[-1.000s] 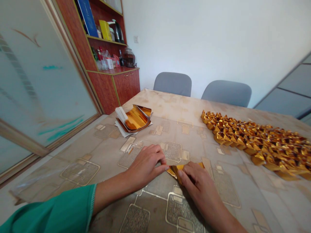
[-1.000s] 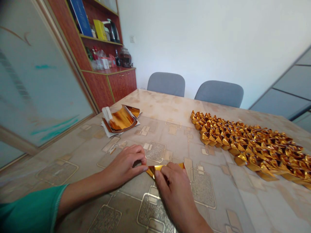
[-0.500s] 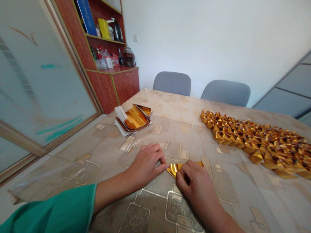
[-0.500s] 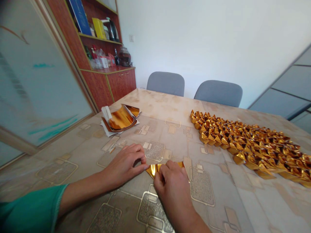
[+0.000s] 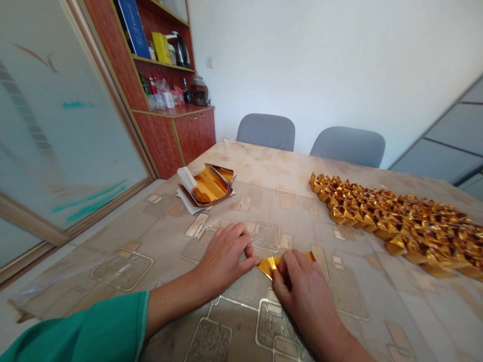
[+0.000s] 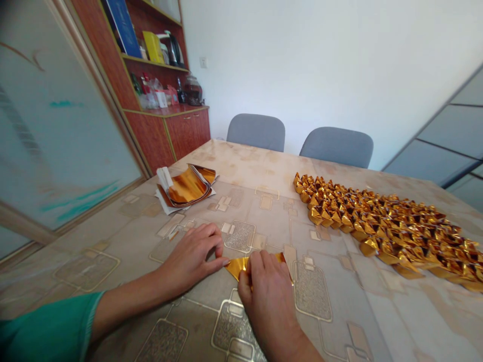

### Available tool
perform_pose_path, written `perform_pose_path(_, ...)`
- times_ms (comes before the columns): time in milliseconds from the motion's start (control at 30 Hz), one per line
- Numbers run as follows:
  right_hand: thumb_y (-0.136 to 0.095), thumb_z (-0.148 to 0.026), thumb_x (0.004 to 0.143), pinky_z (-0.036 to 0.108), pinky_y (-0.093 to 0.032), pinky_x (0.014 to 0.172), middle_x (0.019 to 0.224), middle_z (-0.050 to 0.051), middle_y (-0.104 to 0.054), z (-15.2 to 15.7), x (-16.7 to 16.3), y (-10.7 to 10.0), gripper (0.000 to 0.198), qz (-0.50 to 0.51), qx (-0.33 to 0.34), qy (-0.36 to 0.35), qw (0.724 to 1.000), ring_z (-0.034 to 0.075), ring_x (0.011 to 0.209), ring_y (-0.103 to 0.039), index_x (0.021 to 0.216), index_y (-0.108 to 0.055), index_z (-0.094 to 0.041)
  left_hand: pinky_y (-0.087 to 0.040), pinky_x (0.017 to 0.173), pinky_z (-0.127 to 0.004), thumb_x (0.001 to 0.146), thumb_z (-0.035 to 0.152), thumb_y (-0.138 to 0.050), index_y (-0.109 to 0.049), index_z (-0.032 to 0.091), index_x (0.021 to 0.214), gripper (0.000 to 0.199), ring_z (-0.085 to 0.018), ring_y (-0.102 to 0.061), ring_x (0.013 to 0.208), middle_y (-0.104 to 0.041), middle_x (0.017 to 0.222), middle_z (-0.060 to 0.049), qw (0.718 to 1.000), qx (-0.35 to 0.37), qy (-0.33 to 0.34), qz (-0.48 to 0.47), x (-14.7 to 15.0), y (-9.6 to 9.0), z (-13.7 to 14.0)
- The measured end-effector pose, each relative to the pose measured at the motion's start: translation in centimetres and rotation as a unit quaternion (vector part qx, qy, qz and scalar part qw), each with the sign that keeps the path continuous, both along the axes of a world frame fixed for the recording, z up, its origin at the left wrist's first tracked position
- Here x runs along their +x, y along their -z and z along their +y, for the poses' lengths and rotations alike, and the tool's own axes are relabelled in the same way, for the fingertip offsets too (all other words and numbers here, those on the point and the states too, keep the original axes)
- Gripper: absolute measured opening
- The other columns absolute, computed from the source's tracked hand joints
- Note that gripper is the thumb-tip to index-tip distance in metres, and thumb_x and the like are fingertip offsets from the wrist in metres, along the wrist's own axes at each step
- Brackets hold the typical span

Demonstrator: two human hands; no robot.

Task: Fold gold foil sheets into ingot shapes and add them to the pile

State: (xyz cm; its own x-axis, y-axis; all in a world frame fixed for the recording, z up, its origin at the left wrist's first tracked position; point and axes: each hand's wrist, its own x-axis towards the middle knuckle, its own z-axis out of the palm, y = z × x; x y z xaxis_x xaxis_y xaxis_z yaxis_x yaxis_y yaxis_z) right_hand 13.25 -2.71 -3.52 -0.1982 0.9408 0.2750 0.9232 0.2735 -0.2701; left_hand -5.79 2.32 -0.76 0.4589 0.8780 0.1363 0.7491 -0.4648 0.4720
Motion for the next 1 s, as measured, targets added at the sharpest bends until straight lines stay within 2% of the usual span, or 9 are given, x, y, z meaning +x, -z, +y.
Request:
perform_pose_path(233, -0.06, -0.015, 0.087, 0.033, -0.033, 0.068, 0.081, 0.003, -0.062, 0.1, -0.1, 0.0, 0.007, -0.031, 0.003, -0.007, 0.999, 0.024, 0.076, -0.059, 0.088, -0.06, -0.023, -0.036, 0.075, -0.034, 0.08, 0.031, -0.074, -0.062, 0.019, 0.077, 0.017, -0.021, -0.054, 0.089, -0.059, 0.087, 0.0, 1.0, -0.003, -0.012, -0.016, -0.5, 0.5, 0.4)
perform_pose_path(333, -0.06, -0.013, 0.086, 0.034, -0.033, 0.068, 0.082, 0.003, -0.062, 0.1, -0.3, 0.0, 0.01, -0.047, 0.011, 0.0, 0.999, 0.025, 0.077, -0.059, 0.088, -0.06, -0.023, -0.038, 0.075, -0.034, 0.084, 0.029, -0.07, -0.062, 0.019, 0.082, 0.013, -0.021, -0.054, 0.089, -0.06, 0.089, -0.001, 0.999, 0.053, 0.007, -0.008, -0.5, 0.7, 0.2)
perform_pose_path(433, -0.061, -0.013, 0.086, 0.035, -0.033, 0.068, 0.081, 0.003, -0.063, 0.0, -0.5, 0.0, 0.01, -0.071, 0.015, 0.009, 0.997, 0.026, 0.076, -0.059, 0.087, -0.059, -0.023, -0.04, 0.076, -0.034, 0.094, 0.023, -0.058, -0.063, 0.019, 0.088, 0.009, -0.02, -0.053, 0.087, -0.061, 0.092, -0.002, 0.976, 0.176, 0.124, 0.025, 0.0, 1.0, -0.5)
perform_pose_path(500, -0.062, -0.012, 0.084, 0.036, -0.034, 0.068, 0.082, 0.003, -0.063, -0.1, -0.5, -0.1, 0.011, -0.081, 0.014, 0.01, 0.997, 0.026, 0.076, -0.059, 0.086, -0.059, -0.023, -0.041, 0.072, -0.032, 0.097, 0.022, -0.051, -0.064, 0.019, 0.091, 0.015, -0.019, -0.052, 0.081, -0.061, 0.087, -0.002, 0.953, 0.211, 0.212, 0.048, 0.6, 1.3, -1.0)
perform_pose_path(733, -0.06, -0.014, 0.086, 0.037, -0.038, 0.071, 0.087, 0.005, -0.065, 0.1, -0.6, -0.6, 0.01, -0.102, -0.01, 0.001, 0.995, 0.027, 0.082, -0.061, 0.091, -0.06, -0.022, -0.047, 0.072, -0.03, 0.096, 0.018, -0.053, -0.063, 0.017, 0.094, 0.01, -0.019, -0.055, 0.084, -0.064, 0.093, -0.003, 0.955, 0.179, 0.226, 0.074, 0.5, 1.9, -2.1)
perform_pose_path(800, -0.06, -0.015, 0.087, 0.038, -0.039, 0.074, 0.089, 0.005, -0.065, 0.1, -0.4, -0.7, 0.009, -0.097, -0.021, -0.006, 0.995, 0.027, 0.085, -0.061, 0.093, -0.061, -0.022, -0.047, 0.073, -0.031, 0.096, 0.018, -0.053, -0.062, 0.018, 0.1, 0.01, -0.02, -0.055, 0.084, -0.063, 0.095, -0.004, 0.945, 0.189, 0.25, 0.09, 0.0, 1.6, -2.3)
perform_pose_path(933, -0.061, -0.018, 0.088, 0.04, -0.041, 0.08, 0.095, 0.007, -0.065, -0.3, 0.7, -0.9, 0.012, -0.084, -0.034, -0.031, 0.995, 0.028, 0.092, -0.06, 0.1, -0.063, -0.022, -0.047, 0.075, -0.031, 0.097, 0.02, -0.052, -0.057, 0.019, 0.121, 0.025, -0.02, -0.055, 0.086, -0.063, 0.101, -0.005, 0.93, 0.204, 0.283, 0.113, -0.6, 0.7, -2.5)
perform_pose_path(1000, -0.06, -0.018, 0.089, 0.039, -0.042, 0.081, 0.099, 0.007, -0.064, -0.6, 1.5, -1.2, 0.016, -0.061, -0.05, -0.057, 0.995, 0.027, 0.093, -0.058, 0.104, -0.063, -0.022, -0.046, 0.072, -0.031, 0.098, 0.023, -0.051, -0.057, 0.022, 0.123, 0.026, -0.02, -0.056, 0.084, -0.062, 0.099, -0.004, 0.925, 0.221, 0.284, 0.121, -0.5, 0.5, -2.4)
